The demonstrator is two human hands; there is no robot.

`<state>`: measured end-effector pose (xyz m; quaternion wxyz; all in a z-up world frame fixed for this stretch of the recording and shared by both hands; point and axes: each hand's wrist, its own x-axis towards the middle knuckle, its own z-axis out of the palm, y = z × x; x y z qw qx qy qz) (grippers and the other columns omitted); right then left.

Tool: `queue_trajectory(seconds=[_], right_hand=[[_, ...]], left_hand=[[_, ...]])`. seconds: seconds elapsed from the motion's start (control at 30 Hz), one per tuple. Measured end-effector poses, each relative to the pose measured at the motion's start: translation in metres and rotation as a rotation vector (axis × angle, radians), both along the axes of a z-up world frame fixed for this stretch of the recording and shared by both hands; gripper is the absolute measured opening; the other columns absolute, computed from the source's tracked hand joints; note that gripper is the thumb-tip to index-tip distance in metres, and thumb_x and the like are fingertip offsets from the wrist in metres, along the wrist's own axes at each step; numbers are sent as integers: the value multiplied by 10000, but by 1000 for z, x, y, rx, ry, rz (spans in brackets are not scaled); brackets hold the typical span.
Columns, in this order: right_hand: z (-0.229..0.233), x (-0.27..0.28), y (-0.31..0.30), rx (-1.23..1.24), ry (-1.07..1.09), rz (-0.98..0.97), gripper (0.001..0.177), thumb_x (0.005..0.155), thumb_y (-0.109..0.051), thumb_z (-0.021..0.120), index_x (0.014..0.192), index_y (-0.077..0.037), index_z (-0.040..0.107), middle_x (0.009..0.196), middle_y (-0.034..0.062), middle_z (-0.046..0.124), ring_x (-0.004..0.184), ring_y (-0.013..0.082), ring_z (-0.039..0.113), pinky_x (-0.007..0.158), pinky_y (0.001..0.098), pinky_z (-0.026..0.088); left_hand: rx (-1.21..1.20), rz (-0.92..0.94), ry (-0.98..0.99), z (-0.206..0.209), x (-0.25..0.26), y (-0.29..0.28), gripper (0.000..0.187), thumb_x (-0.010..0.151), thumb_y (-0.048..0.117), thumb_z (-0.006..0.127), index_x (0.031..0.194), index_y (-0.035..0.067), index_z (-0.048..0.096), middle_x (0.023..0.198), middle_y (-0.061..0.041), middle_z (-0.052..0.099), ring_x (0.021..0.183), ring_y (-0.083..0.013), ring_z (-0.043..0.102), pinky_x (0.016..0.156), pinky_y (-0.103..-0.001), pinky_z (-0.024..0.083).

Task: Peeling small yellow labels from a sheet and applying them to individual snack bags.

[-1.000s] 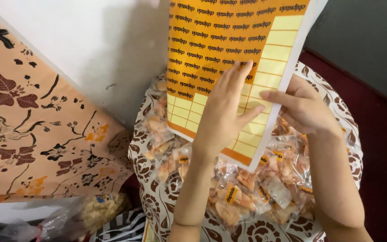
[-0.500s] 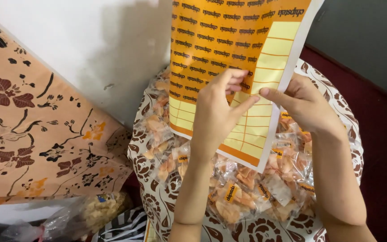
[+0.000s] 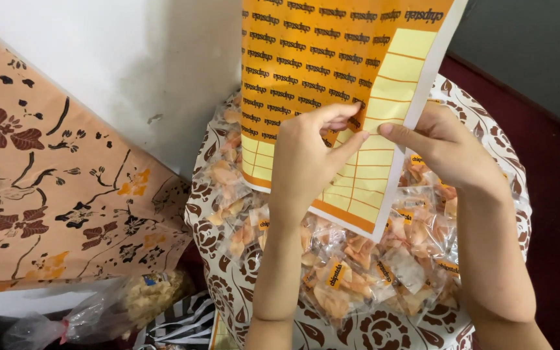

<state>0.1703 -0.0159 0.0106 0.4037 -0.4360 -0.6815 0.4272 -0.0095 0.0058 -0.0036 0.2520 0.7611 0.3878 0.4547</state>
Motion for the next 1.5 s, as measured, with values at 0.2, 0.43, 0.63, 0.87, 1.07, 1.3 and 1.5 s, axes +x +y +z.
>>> queue_trajectory(seconds=[0.2, 0.43, 0.63, 0.87, 1.07, 1.3, 1.5], right_hand=[[-2, 4, -1, 77, -41, 29, 358, 918, -89, 471, 1258, 9, 530, 1298, 135, 590, 1171, 238, 608, 962, 336, 512], [-2, 6, -1, 42, -158, 26, 364, 932, -153, 469, 1266, -46, 568, 1205, 54, 662, 782, 101, 622, 688, 244, 506], [0, 6, -1, 26, -65, 113, 355, 933, -130, 429, 1260, -29, 522, 1270, 102, 619, 1155, 229, 633, 946, 355, 547], [6, -3, 4, -47, 58, -116, 509, 935, -41, 422, 1416, -85, 263, 1253, 126, 572, 801, 194, 569, 590, 320, 481], [-7, -2, 13, -132, 258, -166, 694, 988, -36, 387, 1473, -193, -84, 1360, 146, 572, 876, 180, 634, 692, 293, 537], [-27, 17, 7, 264, 82, -225, 895, 1141, 186, 446, 1483, -414, -123, 1627, 157, -258, 1567, 377, -187, 1318, 540, 40], [-10, 13, -1, 168, -24, -211, 793, 1085, 73, 446, 1497, -315, -109, 1608, 37, -222, 1551, 433, -96, 1230, 501, 236]], left_hand=[[-67, -19, -16, 8, 0, -6, 283, 772, 237, 712, 1002, 72, 717, 938, -19, 745, 790, -107, 727, 720, -220, 583], [-96, 14, 55, 14, -7, -7, 296, 765, 281, 721, 994, 93, 727, 941, -10, 748, 783, -61, 720, 572, -168, 550], [-86, 58, 70, 11, -9, -2, 110, 817, 231, 665, 828, 168, 754, 998, -58, 748, 338, -12, 167, 301, -175, 198], [-21, 67, -35, -2, -8, 10, 134, 971, 167, 417, 921, 81, 506, 861, -48, 667, 798, -156, 676, 740, -279, 589], [-119, 94, 48, 1, -14, 9, 192, 982, 217, 352, 1001, 68, 471, 1019, -82, 646, 985, -213, 667, 776, -315, 526], [-488, -15, 396, -7, -12, 12, 660, 903, 524, 201, 1306, 64, 449, 1350, -119, 514, 1275, -271, 433, 988, -457, 373], [-502, 74, 535, -19, -9, 24, 669, 903, 537, 211, 1325, 79, 454, 1353, -116, 504, 1298, -297, 390, 935, -589, 363]])
